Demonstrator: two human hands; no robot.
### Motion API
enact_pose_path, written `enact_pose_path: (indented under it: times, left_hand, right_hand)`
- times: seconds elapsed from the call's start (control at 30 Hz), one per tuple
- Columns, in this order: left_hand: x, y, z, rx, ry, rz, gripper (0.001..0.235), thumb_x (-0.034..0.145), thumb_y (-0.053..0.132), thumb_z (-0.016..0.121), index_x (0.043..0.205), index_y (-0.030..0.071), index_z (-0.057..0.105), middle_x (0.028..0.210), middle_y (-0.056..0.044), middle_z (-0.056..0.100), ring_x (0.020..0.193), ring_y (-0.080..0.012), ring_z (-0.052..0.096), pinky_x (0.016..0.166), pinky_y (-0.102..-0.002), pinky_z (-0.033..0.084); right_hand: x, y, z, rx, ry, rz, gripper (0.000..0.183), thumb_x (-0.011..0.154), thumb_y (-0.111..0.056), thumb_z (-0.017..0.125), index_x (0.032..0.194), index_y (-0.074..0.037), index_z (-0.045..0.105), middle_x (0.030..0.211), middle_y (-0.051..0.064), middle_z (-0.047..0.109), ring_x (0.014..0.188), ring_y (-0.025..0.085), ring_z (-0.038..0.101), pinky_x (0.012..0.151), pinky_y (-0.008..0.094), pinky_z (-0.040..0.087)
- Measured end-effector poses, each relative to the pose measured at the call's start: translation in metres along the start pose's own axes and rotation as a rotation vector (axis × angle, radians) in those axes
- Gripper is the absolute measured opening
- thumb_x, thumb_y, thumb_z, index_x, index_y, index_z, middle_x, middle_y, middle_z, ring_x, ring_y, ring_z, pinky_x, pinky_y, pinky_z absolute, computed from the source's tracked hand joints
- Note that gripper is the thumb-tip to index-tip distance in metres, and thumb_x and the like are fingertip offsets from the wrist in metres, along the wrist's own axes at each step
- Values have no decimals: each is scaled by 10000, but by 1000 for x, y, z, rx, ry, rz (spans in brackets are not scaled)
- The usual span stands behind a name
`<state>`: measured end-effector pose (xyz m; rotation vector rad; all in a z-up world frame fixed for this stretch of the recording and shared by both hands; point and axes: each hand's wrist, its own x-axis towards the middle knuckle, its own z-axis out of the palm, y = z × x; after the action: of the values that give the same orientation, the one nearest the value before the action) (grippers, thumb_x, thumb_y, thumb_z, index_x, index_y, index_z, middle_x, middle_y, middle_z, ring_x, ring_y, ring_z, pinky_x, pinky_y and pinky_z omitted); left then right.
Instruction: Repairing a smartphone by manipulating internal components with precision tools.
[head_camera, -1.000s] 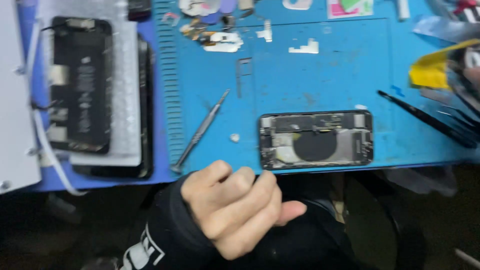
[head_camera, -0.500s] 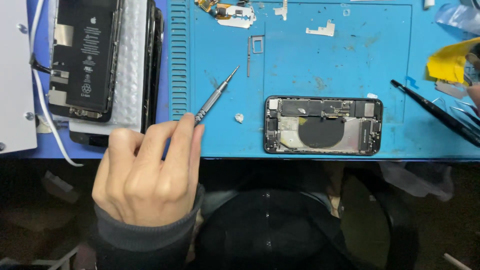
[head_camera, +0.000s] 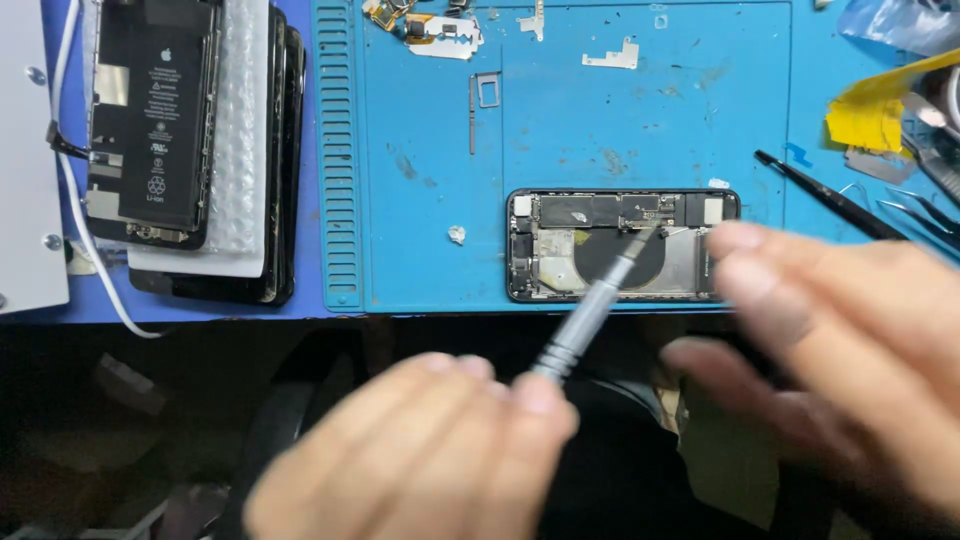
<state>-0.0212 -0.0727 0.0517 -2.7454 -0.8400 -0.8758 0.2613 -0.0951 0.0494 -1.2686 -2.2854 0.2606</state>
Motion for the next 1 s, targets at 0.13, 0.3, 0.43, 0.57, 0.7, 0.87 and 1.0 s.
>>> enact_pose_path:
  times: [0.13, 0.3, 0.43, 0.57, 0.7, 0.87, 1.0]
  left_hand:
    - [-3, -1, 41, 74, 161, 382, 274, 980, 18, 590, 1251, -4, 632, 1011, 7, 656, 1036, -149, 671, 953, -264, 595]
    - [6, 1, 46, -346, 134, 188, 347, 1167, 120, 624, 1486, 78, 496, 1186, -32, 625, 1183, -155, 614, 1109, -307, 586]
    - [20, -24, 54, -260, 39, -32, 475, 1016, 407, 751, 1302, 38, 666, 1058, -43, 696, 1050, -234, 642, 939, -416, 572]
    - [22, -41, 63, -152, -45, -139, 639, 902, 572, 728, 1165, -11, 744, 1088, -99, 705, 1065, -320, 583, 920, -475, 458]
    - [14, -49, 81, -138, -88, -114, 746, 915, 684, 673, 1160, -14, 762, 1116, -112, 699, 1097, -316, 551, 956, -490, 400]
    - [8, -53, 87, -144, -109, -141, 693, 958, 670, 648, 1178, 25, 773, 1149, -88, 696, 1112, -294, 548, 970, -495, 385]
    - [5, -52, 89, -158, -129, -203, 617, 990, 624, 648, 1203, 55, 760, 1169, -68, 687, 1121, -288, 554, 984, -511, 385]
  right_hand:
    - [28, -13, -15, -11, -176, -212, 596, 690, -98, 739, 1264, 12, 626, 1283, 203, 672, 961, 287, 698, 825, 389, 550]
    - [-24, 35, -19, -222, -170, -100, 463, 898, -53, 668, 1351, 6, 597, 1370, 227, 673, 1107, 310, 666, 906, 404, 566]
    - [-80, 90, 18, -23, 78, 214, 459, 1072, -250, 534, 1450, 11, 520, 1440, 202, 608, 1257, 283, 629, 1026, 383, 564]
    - [-67, 72, 34, 204, 330, 498, 518, 1265, -415, 411, 1552, 16, 442, 1488, 165, 538, 1350, 261, 602, 1135, 379, 558]
    - [-50, 55, 54, 244, 459, 505, 405, 1292, -306, 440, 1523, 27, 432, 1434, 150, 526, 1137, 268, 683, 1055, 373, 603]
    - [-53, 71, 67, 275, 463, 456, 319, 1309, -254, 469, 1476, 17, 443, 1262, 165, 601, 1035, 278, 699, 954, 360, 644]
    - [-54, 70, 69, 242, 367, 499, 282, 1333, -264, 459, 1422, 4, 466, 1163, 192, 629, 1042, 275, 700, 1007, 381, 641]
